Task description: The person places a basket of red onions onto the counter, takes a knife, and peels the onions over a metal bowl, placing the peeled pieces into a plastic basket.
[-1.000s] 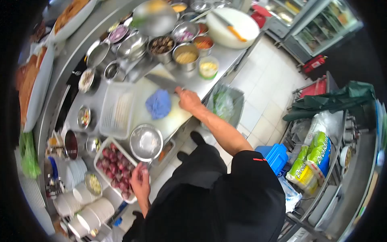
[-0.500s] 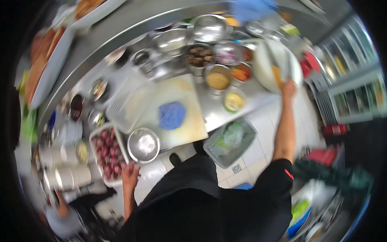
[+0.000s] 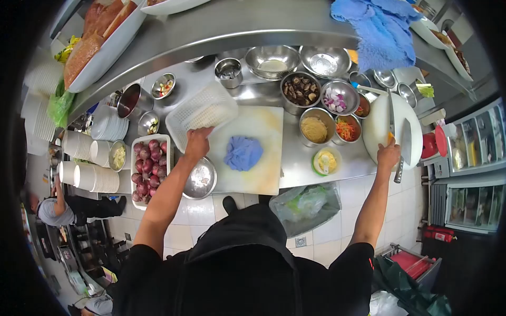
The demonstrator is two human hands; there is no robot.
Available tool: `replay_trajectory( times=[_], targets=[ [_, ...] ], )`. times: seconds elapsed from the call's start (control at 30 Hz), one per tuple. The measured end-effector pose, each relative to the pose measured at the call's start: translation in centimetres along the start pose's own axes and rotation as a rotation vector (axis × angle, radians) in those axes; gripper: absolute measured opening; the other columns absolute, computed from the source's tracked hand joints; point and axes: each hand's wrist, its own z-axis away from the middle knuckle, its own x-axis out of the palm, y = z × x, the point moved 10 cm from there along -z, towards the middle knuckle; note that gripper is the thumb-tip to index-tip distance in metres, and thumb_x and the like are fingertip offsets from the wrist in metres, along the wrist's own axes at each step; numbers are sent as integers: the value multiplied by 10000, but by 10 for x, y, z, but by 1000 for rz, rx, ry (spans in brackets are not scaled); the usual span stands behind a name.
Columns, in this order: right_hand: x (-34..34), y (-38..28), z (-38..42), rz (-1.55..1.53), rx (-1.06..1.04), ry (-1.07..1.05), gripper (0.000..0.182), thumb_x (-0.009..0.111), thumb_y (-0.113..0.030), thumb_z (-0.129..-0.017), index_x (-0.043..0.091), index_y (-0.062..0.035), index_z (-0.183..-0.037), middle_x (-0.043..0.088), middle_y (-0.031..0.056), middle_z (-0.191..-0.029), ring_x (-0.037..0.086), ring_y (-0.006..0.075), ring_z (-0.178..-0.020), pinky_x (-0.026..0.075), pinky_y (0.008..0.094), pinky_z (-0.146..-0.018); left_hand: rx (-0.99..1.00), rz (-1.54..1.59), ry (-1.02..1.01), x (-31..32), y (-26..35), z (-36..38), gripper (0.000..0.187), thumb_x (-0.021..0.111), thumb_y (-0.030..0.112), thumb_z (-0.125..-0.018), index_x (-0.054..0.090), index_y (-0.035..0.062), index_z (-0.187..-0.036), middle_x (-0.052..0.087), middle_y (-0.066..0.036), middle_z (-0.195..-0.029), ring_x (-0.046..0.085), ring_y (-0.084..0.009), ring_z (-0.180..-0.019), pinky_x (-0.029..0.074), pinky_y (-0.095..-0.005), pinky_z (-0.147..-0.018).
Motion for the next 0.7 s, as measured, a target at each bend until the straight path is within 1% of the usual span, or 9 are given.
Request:
replay_trajectory(
  times=[0.17, 0.27, 0.33, 0.37, 0.43, 0.5, 0.57, 0.67, 0.7],
  targets=[
    [53, 63, -32, -258, -71, 46, 564, 696, -257, -803, 492, -90, -1302, 612, 255, -1058, 588, 440, -981, 478, 481, -833, 164, 89, -30, 13, 16, -2, 553, 473, -147, -698, 665, 130, -1137, 676, -101, -1036, 599, -257, -1038, 366, -424, -927],
    [61, 56, -38, -405, -157, -105, 593, 683, -215, -784, 472, -85, -1322, 621, 271, -1047, 593, 433, -989, 476, 466, -849, 172, 113, 110, -6, 22, 6, 534, 558, -91, -703, 626, 113, -1192, 635, -133, -1118, 551, -301, -1092, 347, -463, -950],
    [46, 52, -32, -483, -1, -246, 623, 662, -174, -753, 463, -91, -1338, 614, 281, -1082, 603, 413, -991, 476, 455, -854, 101, 64, 246, -44, 33, 19, 550, 659, -11, -723, 576, 106, -1254, 560, -173, -1231, 468, -341, -1200, 298, -488, -1054],
    [38, 50, -42, -392, -203, -27, 637, 642, -152, -730, 463, -74, -1336, 615, 280, -1088, 616, 405, -976, 479, 449, -843, 79, 59, 246, -57, 30, 30, 550, 659, -11, -723, 576, 106, -1254, 560, -173, -1231, 468, -341, -1200, 298, -488, -1054],
    [10, 45, -32, -341, -159, 69, 630, 631, -137, -730, 459, -23, -1325, 628, 254, -1089, 630, 373, -939, 481, 429, -843, -17, 194, 409, -94, 13, 62, 554, 703, 23, -723, 575, 87, -1258, 582, -172, -1188, 503, -355, -1168, 354, -439, -1043],
    [-7, 47, -1, -657, 25, 109, 526, 592, -119, -763, 489, 18, -1261, 645, 179, -1011, 638, 252, -816, 516, 357, -718, -90, 310, 393, -99, -18, 107, 521, 695, 43, -774, 554, 37, -1276, 579, -179, -1224, 511, -345, -1182, 362, -396, -1045],
    [-25, 18, 63, -917, 183, -120, 400, 543, -79, -791, 530, -4, -1184, 610, 81, -894, 579, 131, -694, 490, 272, -562, -468, 681, 342, -65, -74, 152, 487, 616, 221, -898, 503, 14, -1324, 525, -199, -1317, 497, -326, -1221, 359, -379, -1049],
    [1, -47, 161, -1722, 234, -252, 307, 537, -56, -772, 554, -59, -1079, 556, 21, -814, 538, 100, -637, 432, 227, -478, -624, 819, 221, -49, -87, 164, 573, 409, 400, -997, 420, -25, -1381, 430, -211, -1421, 389, -290, -1338, 274, -338, -1110],
    [11, -77, 192, -1733, 212, -391, 283, 551, -70, -769, 549, -62, -1052, 564, 17, -827, 543, 105, -654, 438, 227, -495, -630, 822, 211, -38, -99, 159, 573, 409, 400, -997, 420, -25, -1381, 430, -211, -1421, 389, -290, -1338, 274, -338, -1110]
  ],
)
